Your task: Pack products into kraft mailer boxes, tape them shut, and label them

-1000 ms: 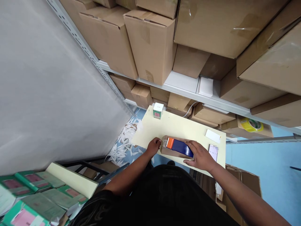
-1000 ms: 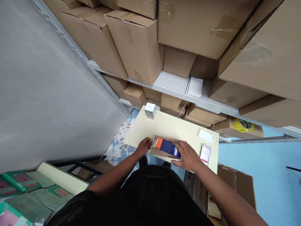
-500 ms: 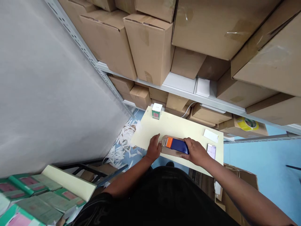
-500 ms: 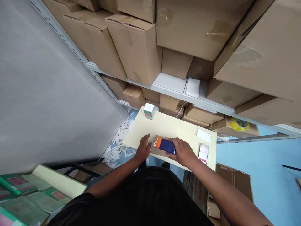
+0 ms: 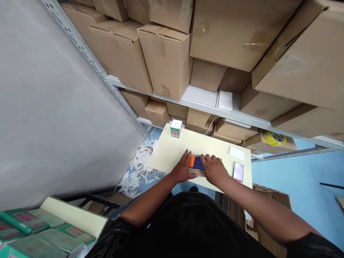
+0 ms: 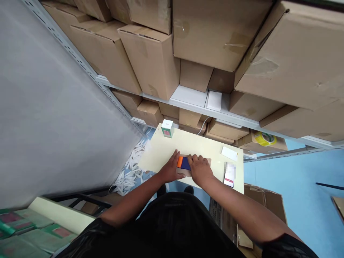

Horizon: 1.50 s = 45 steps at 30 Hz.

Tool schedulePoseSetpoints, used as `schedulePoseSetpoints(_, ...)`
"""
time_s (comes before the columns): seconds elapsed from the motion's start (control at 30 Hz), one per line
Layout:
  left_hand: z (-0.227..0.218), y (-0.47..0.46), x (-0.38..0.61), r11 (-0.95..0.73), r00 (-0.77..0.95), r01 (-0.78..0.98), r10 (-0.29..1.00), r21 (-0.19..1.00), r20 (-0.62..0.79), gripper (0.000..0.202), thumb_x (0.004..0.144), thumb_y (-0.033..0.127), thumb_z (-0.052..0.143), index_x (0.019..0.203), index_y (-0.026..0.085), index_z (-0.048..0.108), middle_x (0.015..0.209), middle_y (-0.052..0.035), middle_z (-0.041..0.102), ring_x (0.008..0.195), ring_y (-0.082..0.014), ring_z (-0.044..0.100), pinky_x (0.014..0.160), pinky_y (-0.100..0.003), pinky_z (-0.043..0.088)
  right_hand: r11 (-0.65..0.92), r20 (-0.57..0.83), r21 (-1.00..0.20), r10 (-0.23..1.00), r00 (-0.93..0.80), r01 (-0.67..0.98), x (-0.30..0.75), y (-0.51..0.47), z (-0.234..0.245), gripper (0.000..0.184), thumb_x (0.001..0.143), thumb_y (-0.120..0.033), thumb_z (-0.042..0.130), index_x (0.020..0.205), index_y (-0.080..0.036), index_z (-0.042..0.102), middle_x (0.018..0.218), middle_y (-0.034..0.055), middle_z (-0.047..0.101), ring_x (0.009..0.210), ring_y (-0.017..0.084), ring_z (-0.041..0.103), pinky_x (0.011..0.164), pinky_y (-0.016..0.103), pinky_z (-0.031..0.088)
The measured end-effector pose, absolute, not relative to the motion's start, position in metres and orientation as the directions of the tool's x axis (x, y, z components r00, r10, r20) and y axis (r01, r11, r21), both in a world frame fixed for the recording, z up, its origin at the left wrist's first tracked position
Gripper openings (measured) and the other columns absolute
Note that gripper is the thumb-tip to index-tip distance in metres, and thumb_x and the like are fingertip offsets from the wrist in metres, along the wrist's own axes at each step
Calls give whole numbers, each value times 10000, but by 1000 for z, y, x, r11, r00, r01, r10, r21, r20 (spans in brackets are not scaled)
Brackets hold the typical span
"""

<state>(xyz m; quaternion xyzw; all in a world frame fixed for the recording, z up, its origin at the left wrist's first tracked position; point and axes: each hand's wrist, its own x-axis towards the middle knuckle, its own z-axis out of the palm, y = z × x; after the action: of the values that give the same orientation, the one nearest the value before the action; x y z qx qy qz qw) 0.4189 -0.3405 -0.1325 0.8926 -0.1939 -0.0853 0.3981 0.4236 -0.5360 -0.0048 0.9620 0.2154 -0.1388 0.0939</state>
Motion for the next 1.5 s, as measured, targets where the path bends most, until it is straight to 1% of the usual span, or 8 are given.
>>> schedulePoseSetpoints(0.07, -132, -341, 421, -599, 898, -279, -440, 751, -18, 1484, 532, 564, 939, 1624, 178, 11, 1699, -251, 24, 1569, -406, 145, 1216, -559, 337, -902, -299, 102, 374, 878, 419, 421, -535, -8, 649, 923, -371, 606, 1489, -133, 397, 1258, 192, 584, 1073, 351, 555, 876, 443, 406)
schedulePoseSetpoints(0.13, -131, -340, 422, -609, 894, -291, -448, 738, -18, 1508, 487, 549, 962, 1621, 172, 43, 1686, -255, 111, 1563, -406, 169, 1230, -559, 316, -907, -302, 82, 373, 877, 414, 422, -537, -10, 666, 905, -423, 635, 1472, -145, 424, 1241, 187, 595, 1063, 343, 566, 878, 436, 412)
schedulePoseSetpoints(0.27, -128, -337, 428, -644, 902, -311, -432, 699, 3, 1411, 491, 508, 964, 1604, 183, 160, 1606, -230, 327, 1503, -419, 320, 1214, -578, 338, -892, -305, 57, 412, 859, 448, 427, -550, -11, 647, 922, -439, 629, 1478, -166, 441, 1232, 178, 613, 1048, 319, 591, 878, 404, 427)
schedulePoseSetpoints(0.37, -124, -338, 432, -659, 892, -349, -451, 667, 22, 1352, 498, 517, 954, 1585, 178, 225, 1569, -229, 373, 1456, -430, 387, 1186, -576, 378, -883, -301, 43, 436, 848, 468, 430, -566, -11, 642, 946, -457, 597, 1496, -165, 438, 1225, 175, 621, 1028, 308, 604, 865, 388, 441)
schedulePoseSetpoints(0.57, -122, -338, 436, -684, 878, -378, -478, 624, 7, 1327, 500, 512, 946, 1574, 179, 243, 1555, -224, 380, 1453, -422, 389, 1185, -564, 383, -867, -260, 33, 473, 842, 497, 424, -614, -10, 665, 970, -580, 532, 1481, -159, 477, 1150, 169, 642, 980, 306, 616, 850, 387, 447)
schedulePoseSetpoints(0.83, -121, -331, 442, -703, 884, -377, -467, 603, 8, 1304, 517, 505, 943, 1570, 174, 249, 1564, -214, 365, 1467, -405, 376, 1218, -533, 357, -843, -201, 55, 515, 833, 534, 410, -710, -15, 635, 984, -521, 518, 1470, -113, 494, 1072, 157, 642, 942, 301, 609, 851, 398, 451)
schedulePoseSetpoints(1.1, -123, -326, 448, -705, 874, -397, -486, 588, 7, 1288, 522, 524, 937, 1569, 180, 270, 1566, -205, 376, 1455, -409, 398, 1221, -530, 358, -894, -269, 65, 413, 870, 444, 401, -789, -25, 677, 978, -549, 491, 1496, -112, 479, 1108, 184, 640, 937, 312, 605, 856, 405, 439)
schedulePoseSetpoints(1.5, -122, -328, 453, -702, 862, -412, -506, 580, -1, 1320, 518, 530, 946, 1580, 190, 238, 1566, -200, 369, 1463, -398, 387, 1228, -533, 352, -913, -313, 3, 386, 868, 408, 395, -776, -93, 677, 970, -477, 499, 1537, -114, 420, 1179, 201, 625, 998, 323, 597, 886, 414, 433)
